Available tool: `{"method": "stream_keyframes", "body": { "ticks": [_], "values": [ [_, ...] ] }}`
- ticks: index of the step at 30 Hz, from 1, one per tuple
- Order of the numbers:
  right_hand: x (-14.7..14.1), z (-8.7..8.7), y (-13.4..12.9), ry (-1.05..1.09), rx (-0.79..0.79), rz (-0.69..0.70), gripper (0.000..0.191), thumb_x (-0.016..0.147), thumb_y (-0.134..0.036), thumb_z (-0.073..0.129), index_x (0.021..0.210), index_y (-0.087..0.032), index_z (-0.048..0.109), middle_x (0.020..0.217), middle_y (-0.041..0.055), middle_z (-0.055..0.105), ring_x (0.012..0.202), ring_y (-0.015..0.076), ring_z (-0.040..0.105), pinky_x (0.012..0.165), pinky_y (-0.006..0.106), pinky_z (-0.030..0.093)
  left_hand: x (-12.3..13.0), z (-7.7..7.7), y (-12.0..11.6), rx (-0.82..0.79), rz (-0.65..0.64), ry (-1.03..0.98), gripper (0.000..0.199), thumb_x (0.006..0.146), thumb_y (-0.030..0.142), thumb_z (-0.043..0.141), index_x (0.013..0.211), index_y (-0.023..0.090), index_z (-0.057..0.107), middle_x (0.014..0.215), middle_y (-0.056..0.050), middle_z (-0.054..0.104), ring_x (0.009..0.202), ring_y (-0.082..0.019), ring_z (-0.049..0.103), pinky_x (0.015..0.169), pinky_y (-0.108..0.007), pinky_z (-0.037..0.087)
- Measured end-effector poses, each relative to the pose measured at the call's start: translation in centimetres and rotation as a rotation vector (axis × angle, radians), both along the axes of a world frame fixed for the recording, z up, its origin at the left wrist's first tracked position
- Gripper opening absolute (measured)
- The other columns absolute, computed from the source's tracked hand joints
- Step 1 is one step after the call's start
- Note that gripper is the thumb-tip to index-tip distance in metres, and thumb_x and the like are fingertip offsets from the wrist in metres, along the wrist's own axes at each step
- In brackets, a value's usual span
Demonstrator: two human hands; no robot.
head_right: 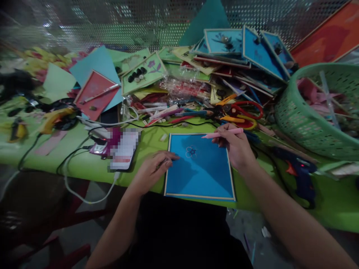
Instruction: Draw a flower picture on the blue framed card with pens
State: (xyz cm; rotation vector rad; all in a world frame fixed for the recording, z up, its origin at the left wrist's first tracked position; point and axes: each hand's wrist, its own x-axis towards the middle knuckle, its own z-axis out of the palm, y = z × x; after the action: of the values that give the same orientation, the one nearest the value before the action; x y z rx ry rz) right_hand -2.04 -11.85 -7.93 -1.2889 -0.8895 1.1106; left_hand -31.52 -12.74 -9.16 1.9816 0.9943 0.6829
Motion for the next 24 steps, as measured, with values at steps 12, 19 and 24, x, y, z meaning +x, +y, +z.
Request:
{"method": "stream_keyframes", "body": {
  "ticks": [12,19,24],
  "values": [
    [-0.9,0.1,0.6,-0.194,0.066,0.104,0.02,0.083,-0.039,0.079,0.075,-0.024,0.068,0.071,0.0011,0.071,0.063,0.0148,0.059,0.058,0.028,0.046,-0.2,-0.4,0.1,0.051,-0.016,-0.022,0.027,0.109,0.041,0.052,0.095,0.022,0.067,0.117,-0.005,0.08,0.11,-0.022,0.073,0.094,-0.036,0.053],
    [-1.5,0.4,-0.1,-0.292,-0.039,0.248,0.021,0.074,-0.037,0.084,0.076,-0.023,0.069,0.064,-0.0001,0.067,0.06,0.0155,0.06,0.052,0.027,0.042,-0.1,0.0,-0.1,0.059,-0.037,-0.029,0.026,0.109,0.037,0.054,0.089,0.023,0.062,0.12,-0.004,0.08,0.114,-0.023,0.072,0.098,-0.038,0.053],
    [-1.8,0.3,-0.2,-0.435,-0.068,0.252,0.024,0.078,-0.04,0.082,0.076,-0.024,0.064,0.064,-0.0002,0.069,0.057,0.0153,0.058,0.05,0.028,0.041,-0.1,0.2,-0.2,0.064,-0.045,-0.02,0.027,0.109,0.038,0.054,0.089,0.022,0.061,0.122,-0.005,0.079,0.116,-0.024,0.071,0.099,-0.04,0.053]
  ]
}}
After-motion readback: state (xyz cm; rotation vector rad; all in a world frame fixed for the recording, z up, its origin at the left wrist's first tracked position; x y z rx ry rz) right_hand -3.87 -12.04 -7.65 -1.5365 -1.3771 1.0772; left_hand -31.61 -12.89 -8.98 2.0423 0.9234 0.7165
